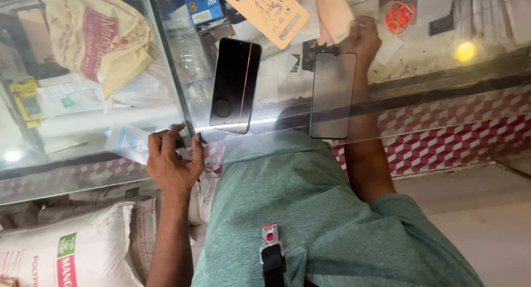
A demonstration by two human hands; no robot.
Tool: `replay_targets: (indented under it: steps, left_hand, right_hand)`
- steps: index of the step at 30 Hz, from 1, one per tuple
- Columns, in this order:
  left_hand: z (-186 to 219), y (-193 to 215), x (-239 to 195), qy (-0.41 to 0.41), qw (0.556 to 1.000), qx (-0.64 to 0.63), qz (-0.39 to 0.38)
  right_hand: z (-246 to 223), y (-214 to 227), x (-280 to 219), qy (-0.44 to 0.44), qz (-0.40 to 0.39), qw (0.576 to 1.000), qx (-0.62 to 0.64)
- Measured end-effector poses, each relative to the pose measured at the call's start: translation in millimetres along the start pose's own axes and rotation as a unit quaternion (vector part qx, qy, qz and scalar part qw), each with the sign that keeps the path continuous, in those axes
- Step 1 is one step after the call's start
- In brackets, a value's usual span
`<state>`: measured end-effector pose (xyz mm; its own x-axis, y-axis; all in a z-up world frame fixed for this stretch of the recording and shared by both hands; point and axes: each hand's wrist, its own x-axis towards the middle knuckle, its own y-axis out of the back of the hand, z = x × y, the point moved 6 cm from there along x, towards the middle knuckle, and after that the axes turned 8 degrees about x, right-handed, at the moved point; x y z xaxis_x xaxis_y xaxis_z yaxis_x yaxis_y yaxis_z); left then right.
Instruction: The person removes a screen protector from its packaging and applies it to a smartphone. They align the protector, smooth it onto the screen, and peel off the protective film.
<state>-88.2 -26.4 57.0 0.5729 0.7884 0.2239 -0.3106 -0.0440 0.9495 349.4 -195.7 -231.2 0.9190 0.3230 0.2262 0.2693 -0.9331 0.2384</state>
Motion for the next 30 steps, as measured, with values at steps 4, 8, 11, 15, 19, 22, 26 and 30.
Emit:
replay_targets:
  steps: [4,8,11,15,19,22,26,30]
  left_hand:
    - [4.9,1.6,21.7,-0.037,0.995,-0.034,-0.082]
    - [15.8,-1.2,40.4,-0.096,0.971,-0.105,-0.193]
    - [28.1,-5.0,51.3,-0.134,0.950,-0.144,-0.244]
    - [38.6,-8.2,60.8,-0.182,0.934,-0.148,-0.269]
    - [51.0,-18.0,57.6,-0.226,0.912,-0.186,-0.287]
    - [57.5,-26.9,51.3,-0.255,0.894,-0.212,-0.302]
    - [64.0,-32.7,49.5,-0.275,0.872,-0.219,-0.340]
    - [67.0,-24.9,58.0,-0.312,0.856,-0.194,-0.365]
  right_hand:
    - [-3.6,48.3,-6.5,-0.108,0.088,0.972,0.187]
    - [-14.9,83.9,-32.8,-0.152,0.070,0.955,0.243]
    - [-30.2,104.8,-55.3,-0.145,0.065,0.957,0.242]
    - [-44.0,119.9,-95.2,-0.131,0.096,0.948,0.273]
    - [-42.5,162.9,-143.6,-0.146,0.160,0.941,0.259]
    - [-48.4,205.4,-173.8,-0.078,0.190,0.965,0.160]
    - [-66.4,289.2,-229.3,-0.074,0.306,0.949,0.019]
    - [-142.8,344.9,-262.6,0.052,0.401,0.910,-0.091]
